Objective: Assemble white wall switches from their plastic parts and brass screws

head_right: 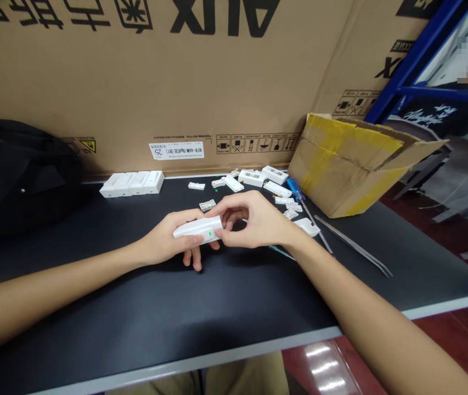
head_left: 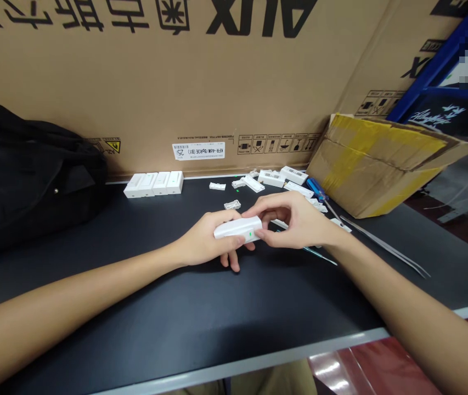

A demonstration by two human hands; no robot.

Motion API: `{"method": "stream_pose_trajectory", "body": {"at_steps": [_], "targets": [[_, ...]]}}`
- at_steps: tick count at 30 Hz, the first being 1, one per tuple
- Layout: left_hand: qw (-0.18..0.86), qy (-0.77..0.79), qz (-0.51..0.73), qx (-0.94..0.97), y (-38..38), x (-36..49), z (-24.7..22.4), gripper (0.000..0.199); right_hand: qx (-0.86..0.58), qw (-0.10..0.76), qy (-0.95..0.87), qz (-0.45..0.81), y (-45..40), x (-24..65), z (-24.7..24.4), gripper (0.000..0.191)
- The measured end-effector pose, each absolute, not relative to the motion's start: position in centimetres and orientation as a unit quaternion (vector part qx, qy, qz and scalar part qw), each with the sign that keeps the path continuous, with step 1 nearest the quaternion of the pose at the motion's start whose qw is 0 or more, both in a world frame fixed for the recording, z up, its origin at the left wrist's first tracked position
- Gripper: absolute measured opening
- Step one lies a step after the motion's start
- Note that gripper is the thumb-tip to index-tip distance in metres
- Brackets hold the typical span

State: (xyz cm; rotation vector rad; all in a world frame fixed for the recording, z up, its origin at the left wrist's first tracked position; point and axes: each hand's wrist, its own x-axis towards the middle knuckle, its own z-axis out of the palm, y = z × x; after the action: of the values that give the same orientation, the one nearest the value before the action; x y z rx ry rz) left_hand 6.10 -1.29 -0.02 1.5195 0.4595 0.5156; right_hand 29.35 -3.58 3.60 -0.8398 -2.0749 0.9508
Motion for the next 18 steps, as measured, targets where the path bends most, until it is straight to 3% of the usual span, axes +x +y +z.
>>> {"method": "stream_pose_trajectory", "body": {"at_steps": [5,9,13,18], "targets": [[0.642,0.207,0.226,0.702,-1.6,5.9,2.3,0.042,-0.219,0.43,-0.866,0.133,-3.9,28.1,4.0,0.043],[0.584,0.213,0.234,0.748,0.0,5.1,3.6,0.044,-0.226,0.463,-0.857,0.01,-4.0,28.2,4.5,0.034],[0.394,0.232,0.354,0.816,3.3,3.5,2.4,0.042,-0.285,0.49,-0.822,-0.049,-3.7,29.5,5.1,0.028],[0.243,0.255,0.187,0.917,4.9,2.5,0.7,0.053,-0.402,0.477,-0.778,-0.066,-3.3,30.8,5.5,0.025]]}}
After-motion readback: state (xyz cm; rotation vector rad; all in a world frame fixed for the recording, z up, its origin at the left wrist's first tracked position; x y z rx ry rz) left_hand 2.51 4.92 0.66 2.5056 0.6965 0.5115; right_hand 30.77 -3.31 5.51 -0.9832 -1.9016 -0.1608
